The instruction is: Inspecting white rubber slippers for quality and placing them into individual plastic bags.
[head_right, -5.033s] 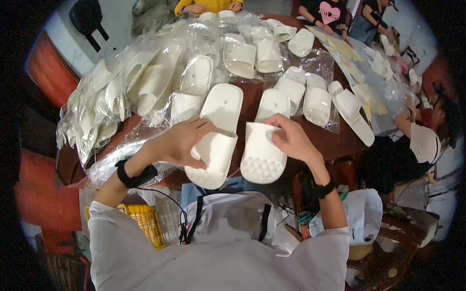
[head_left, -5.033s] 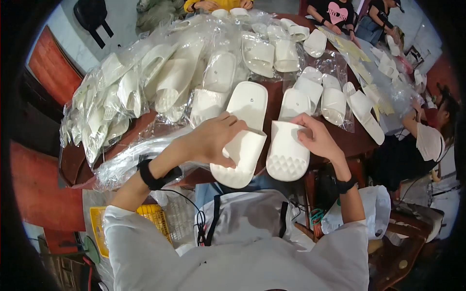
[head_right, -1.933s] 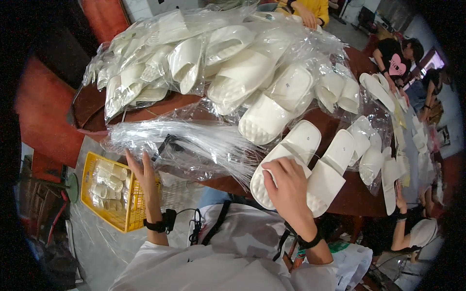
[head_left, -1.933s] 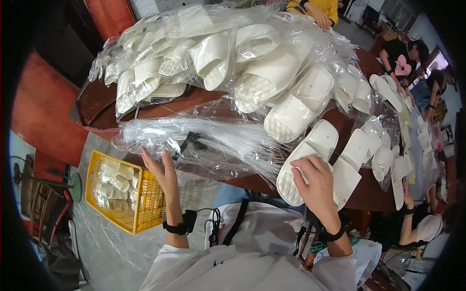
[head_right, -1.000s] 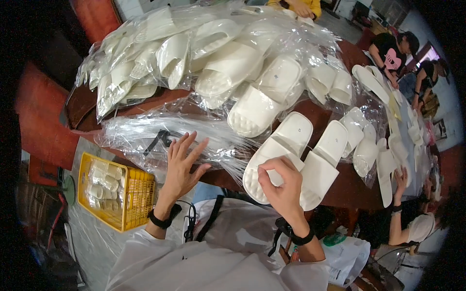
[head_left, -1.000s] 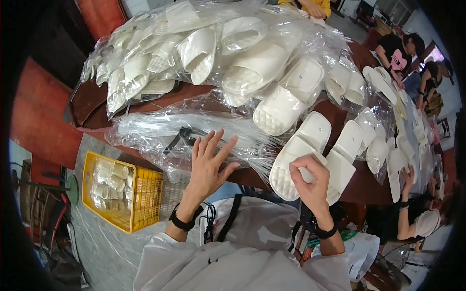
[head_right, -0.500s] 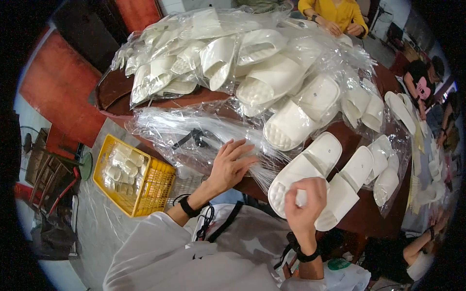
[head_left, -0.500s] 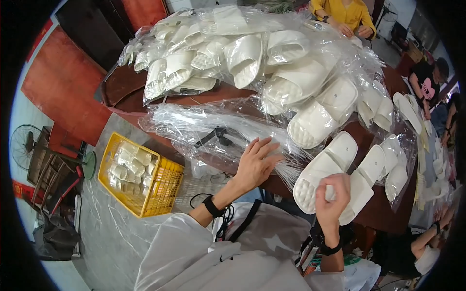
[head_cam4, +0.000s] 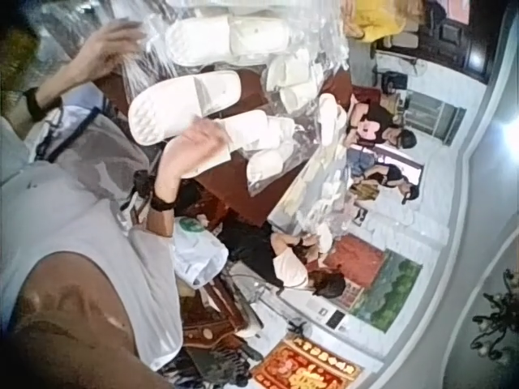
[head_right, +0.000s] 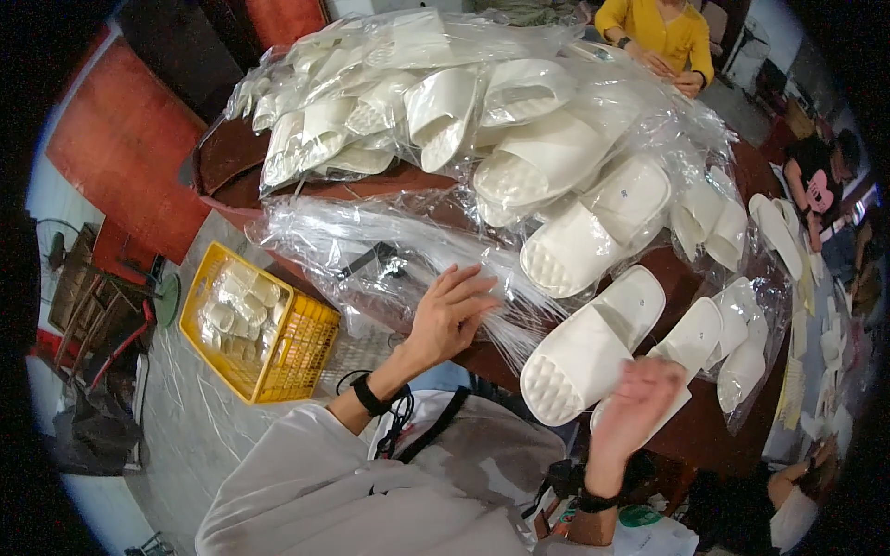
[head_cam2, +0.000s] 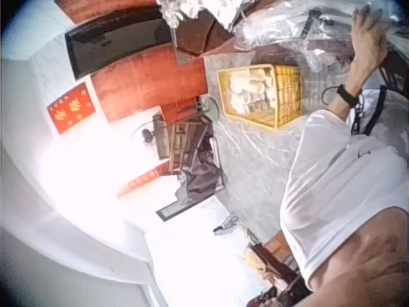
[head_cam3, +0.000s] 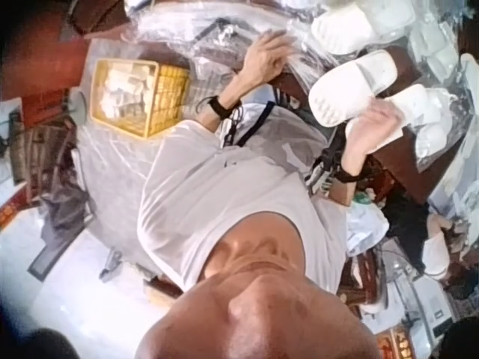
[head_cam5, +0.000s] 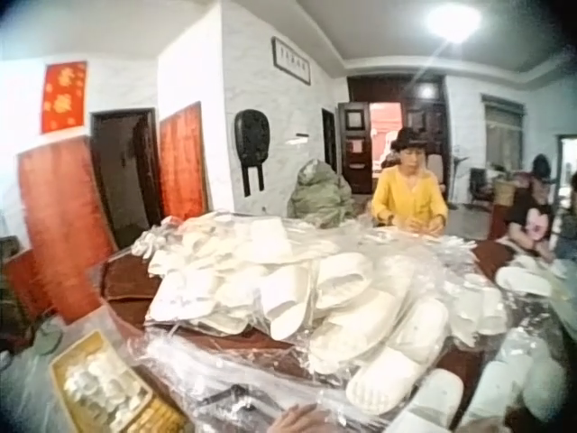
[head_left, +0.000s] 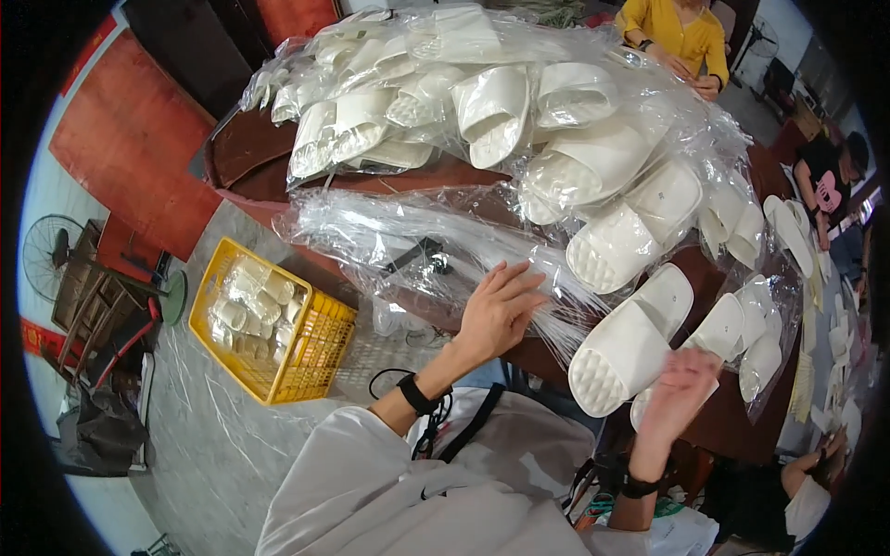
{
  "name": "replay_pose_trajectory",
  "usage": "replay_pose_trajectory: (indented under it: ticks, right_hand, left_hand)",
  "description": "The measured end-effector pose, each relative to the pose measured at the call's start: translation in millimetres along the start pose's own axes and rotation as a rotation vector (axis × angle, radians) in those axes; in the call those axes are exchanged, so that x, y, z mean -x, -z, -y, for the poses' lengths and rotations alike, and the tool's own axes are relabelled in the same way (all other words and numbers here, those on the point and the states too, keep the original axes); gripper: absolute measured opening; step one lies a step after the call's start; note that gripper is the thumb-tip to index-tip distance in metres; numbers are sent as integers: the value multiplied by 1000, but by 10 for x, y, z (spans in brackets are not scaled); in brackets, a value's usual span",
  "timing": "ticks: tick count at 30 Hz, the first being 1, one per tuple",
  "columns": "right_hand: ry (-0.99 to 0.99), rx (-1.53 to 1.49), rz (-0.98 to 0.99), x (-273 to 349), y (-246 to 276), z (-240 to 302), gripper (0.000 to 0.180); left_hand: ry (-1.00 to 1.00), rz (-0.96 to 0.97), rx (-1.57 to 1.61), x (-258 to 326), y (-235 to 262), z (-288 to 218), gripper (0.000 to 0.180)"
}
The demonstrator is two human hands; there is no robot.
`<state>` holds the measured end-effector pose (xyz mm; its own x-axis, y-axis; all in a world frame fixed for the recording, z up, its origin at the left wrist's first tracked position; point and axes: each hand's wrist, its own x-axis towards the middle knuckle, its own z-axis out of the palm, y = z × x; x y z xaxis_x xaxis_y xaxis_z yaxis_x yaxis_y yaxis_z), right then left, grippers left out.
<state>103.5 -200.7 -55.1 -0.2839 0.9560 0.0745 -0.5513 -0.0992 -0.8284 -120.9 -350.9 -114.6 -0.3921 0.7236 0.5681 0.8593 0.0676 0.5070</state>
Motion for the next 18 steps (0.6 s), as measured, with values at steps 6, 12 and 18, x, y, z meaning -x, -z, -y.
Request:
replay_pose_trajectory:
  ticks: [6, 12, 18]
  right_hand:
    - [209, -166, -145, -136, 477, 566, 22]
    - [231, -146, -278, -74, 962, 1041, 30]
    - [227, 19, -321, 73, 1056, 1415, 24]
  left_hand:
    - [23, -19, 0, 2, 14, 8, 28]
    - [25, 10, -27, -7, 44, 19, 30]
    - [42, 45, -40, -101, 100, -8, 24]
